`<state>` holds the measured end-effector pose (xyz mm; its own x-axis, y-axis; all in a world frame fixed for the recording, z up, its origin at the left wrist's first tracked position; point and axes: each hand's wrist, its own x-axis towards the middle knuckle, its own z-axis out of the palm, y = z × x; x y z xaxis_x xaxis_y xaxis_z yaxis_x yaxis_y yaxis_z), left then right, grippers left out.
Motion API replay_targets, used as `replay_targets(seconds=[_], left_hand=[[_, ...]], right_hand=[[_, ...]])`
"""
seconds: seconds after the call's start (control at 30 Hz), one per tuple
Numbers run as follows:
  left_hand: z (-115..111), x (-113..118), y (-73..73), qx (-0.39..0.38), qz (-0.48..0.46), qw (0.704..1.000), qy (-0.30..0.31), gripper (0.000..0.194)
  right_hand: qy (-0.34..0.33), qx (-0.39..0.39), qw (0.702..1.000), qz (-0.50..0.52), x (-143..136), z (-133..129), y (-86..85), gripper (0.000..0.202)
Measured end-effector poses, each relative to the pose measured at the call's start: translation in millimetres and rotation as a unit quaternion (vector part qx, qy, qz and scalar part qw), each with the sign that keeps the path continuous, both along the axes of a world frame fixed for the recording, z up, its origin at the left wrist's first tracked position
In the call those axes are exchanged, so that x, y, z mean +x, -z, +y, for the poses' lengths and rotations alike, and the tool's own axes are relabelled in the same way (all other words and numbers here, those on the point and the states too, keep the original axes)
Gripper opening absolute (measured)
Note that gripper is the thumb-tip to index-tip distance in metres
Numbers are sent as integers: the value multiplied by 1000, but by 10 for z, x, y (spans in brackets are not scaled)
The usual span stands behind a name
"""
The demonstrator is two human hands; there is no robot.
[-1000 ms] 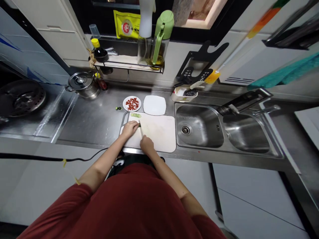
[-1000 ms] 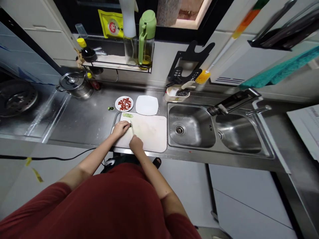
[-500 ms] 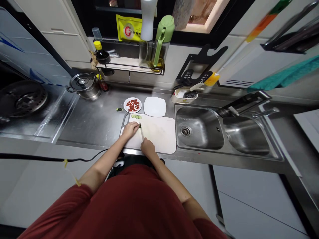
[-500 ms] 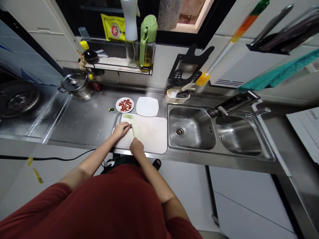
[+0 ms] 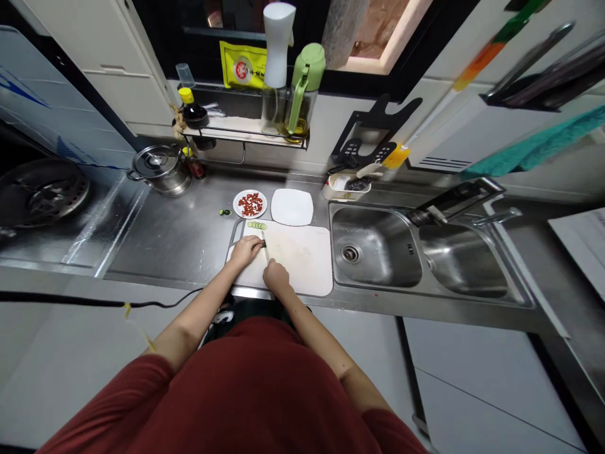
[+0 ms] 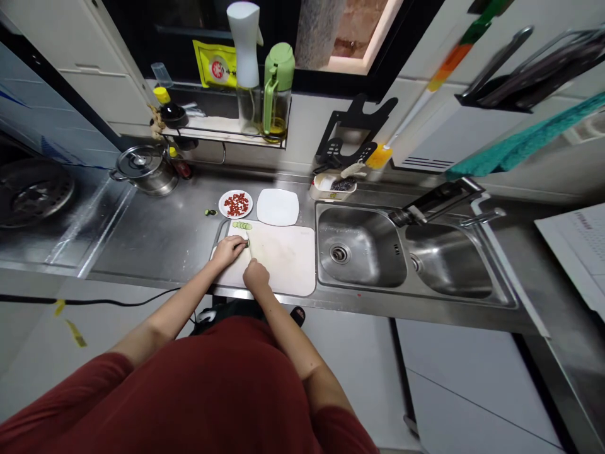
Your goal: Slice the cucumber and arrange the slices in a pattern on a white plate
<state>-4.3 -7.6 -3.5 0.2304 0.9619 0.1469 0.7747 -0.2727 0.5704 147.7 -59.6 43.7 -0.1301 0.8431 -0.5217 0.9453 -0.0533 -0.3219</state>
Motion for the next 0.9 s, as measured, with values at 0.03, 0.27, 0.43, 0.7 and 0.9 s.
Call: replay_targets(seconds=[0.03,0.27,0.43,0.7,0.9], left_hand=[[-3,1,-3,0,1,1000,0,21],[-10,9,2,6,3,1000,1,21],[-11,11,-12,3,8,1000,0,22],[-3,11,-25,1,9,1000,4,21],[4,0,-9,0,12,1000,5,21]], right_hand=[[0,-3,1000,-1,7,-9,-6,28],[-7,-12,1000,-10,108,-197,-7,27],[-3,-5,1000,-13,102,-221,13,27],[5,4,1000,5,-3,10,14,27],[4,15,1000,8,-6,37,20,28]])
